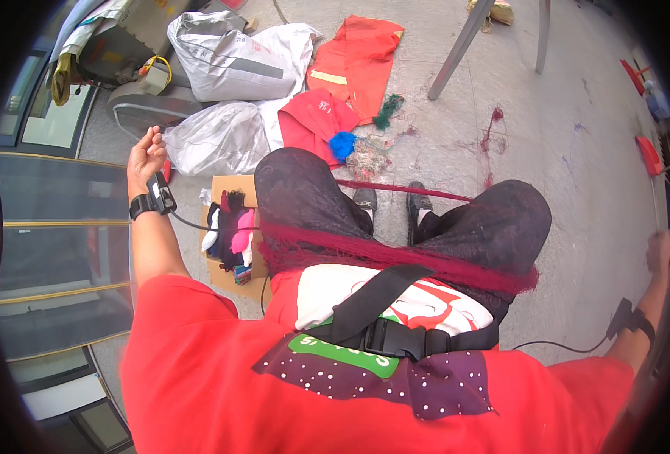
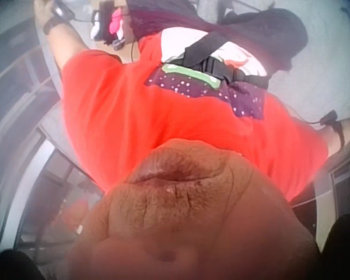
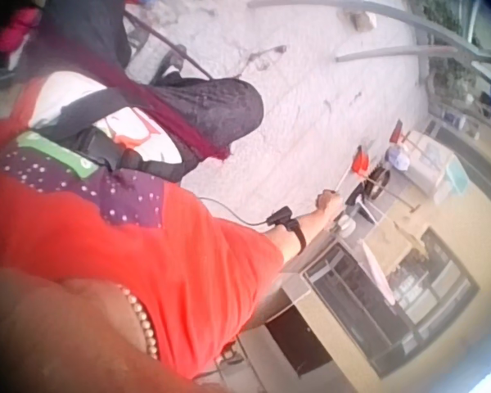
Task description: The person knits with maroon yarn using two wooden knitting needles. They repeatedly wrap the yarn around their left hand, pull loops through with the right needle, and adjust the growing fabric on their lap.
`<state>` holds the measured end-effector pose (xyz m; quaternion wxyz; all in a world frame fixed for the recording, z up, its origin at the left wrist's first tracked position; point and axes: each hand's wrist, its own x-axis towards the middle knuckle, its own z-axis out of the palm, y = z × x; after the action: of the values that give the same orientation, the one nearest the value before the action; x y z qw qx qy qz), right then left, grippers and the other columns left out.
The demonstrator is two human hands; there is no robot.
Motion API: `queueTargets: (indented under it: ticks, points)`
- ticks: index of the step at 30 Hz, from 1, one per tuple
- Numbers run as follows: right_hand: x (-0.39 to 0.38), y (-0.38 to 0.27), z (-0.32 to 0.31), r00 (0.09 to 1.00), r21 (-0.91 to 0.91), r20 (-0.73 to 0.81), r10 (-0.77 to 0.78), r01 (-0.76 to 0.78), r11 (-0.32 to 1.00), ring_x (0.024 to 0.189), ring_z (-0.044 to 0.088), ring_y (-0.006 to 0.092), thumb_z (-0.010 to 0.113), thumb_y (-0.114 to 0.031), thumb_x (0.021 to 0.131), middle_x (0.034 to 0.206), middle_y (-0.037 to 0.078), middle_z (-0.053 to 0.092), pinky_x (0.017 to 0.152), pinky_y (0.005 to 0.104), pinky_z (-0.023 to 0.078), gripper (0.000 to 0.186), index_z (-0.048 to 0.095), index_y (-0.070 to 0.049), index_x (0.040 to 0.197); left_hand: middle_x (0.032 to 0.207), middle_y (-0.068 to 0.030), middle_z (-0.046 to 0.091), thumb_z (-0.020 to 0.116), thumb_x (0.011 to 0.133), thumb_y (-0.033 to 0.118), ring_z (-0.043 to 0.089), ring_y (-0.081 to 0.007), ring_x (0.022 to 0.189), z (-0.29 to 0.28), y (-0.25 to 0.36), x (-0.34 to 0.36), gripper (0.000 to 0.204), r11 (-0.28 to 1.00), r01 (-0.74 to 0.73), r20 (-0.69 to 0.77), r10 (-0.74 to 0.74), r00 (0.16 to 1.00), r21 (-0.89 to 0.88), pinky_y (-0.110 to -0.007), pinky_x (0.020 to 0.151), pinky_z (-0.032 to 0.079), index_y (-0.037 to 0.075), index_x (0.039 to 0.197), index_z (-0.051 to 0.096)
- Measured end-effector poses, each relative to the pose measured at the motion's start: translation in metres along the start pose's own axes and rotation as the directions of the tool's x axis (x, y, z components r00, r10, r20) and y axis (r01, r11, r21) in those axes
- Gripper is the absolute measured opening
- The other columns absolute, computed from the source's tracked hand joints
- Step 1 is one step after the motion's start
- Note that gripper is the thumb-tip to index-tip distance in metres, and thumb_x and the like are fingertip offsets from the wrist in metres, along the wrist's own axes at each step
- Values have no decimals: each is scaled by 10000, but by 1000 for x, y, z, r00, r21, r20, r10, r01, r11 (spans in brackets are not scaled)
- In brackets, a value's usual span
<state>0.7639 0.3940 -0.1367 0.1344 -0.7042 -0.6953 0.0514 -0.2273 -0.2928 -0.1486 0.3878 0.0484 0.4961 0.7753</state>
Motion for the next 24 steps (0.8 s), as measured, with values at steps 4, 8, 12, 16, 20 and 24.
queueTargets:
  ticks: [4, 8, 12, 16, 20, 24]
  points:
    - [-74, -181, 17, 960, 69, 248, -132, 118, 991, 385, 436, 140, 525, -112, 826, 522, 19, 447, 317, 305, 319, 77, 530, -51, 780, 650, -5, 560, 616, 875, 205, 462, -53, 492, -16, -21, -24, 160, 844, -42, -158, 149, 976, 535, -194, 427, 337, 49, 849, 596]
    - [-163, -313, 20, 701, 617, 277, -657, 394, 681, 454, 512, 114, 563, -114, 831, 567, 46, 550, 395, 269, 406, 134, 641, -5, 835, 600, -86, 581, 613, 831, 167, 570, -199, 440, -4, -38, -28, 197, -119, 438, -358, 408, 840, 891, -342, 348, 437, -30, 819, 609]
    - [-234, -411, 15, 462, 247, -249, -851, 880, 405, 671, 610, 217, 616, 25, 775, 786, 108, 640, 624, 287, 499, 131, 604, -6, 902, 703, -105, 623, 582, 861, 170, 609, -182, 492, 62, -43, -30, 278, 118, 182, -214, 383, 899, 976, -294, 342, 425, -48, 1032, 604]
    - [-275, -464, 16, 42, -25, -532, -846, 998, 65, 912, 625, 305, 607, 24, 716, 1008, 139, 640, 827, 420, 500, 151, 592, -10, 862, 924, -77, 668, 604, 898, 220, 632, -113, 743, 169, -72, -46, 291, 333, -430, 275, 423, 863, 839, -223, 605, 472, 0, 1087, 624]
    - [-304, -482, 24, 4, 50, -575, -818, 998, -30, 1036, 602, 318, 630, 48, 692, 1128, 170, 611, 962, 470, 451, 209, 573, 7, 890, 973, -121, 671, 540, 934, 149, 646, -149, 827, 265, -106, -80, 250, 579, -565, 536, 243, 808, 589, -258, 741, 501, -51, 1058, 624]
    - [-330, -490, 33, 10, 108, -547, -837, 992, -59, 1077, 589, 318, 641, 23, 718, 1188, 176, 585, 992, 487, 424, 174, 573, 8, 878, 930, -108, 682, 545, 925, 102, 640, -138, 801, 318, -143, -89, 198, 775, -493, 634, 159, 757, 395, -252, 735, 495, -44, 996, 659]
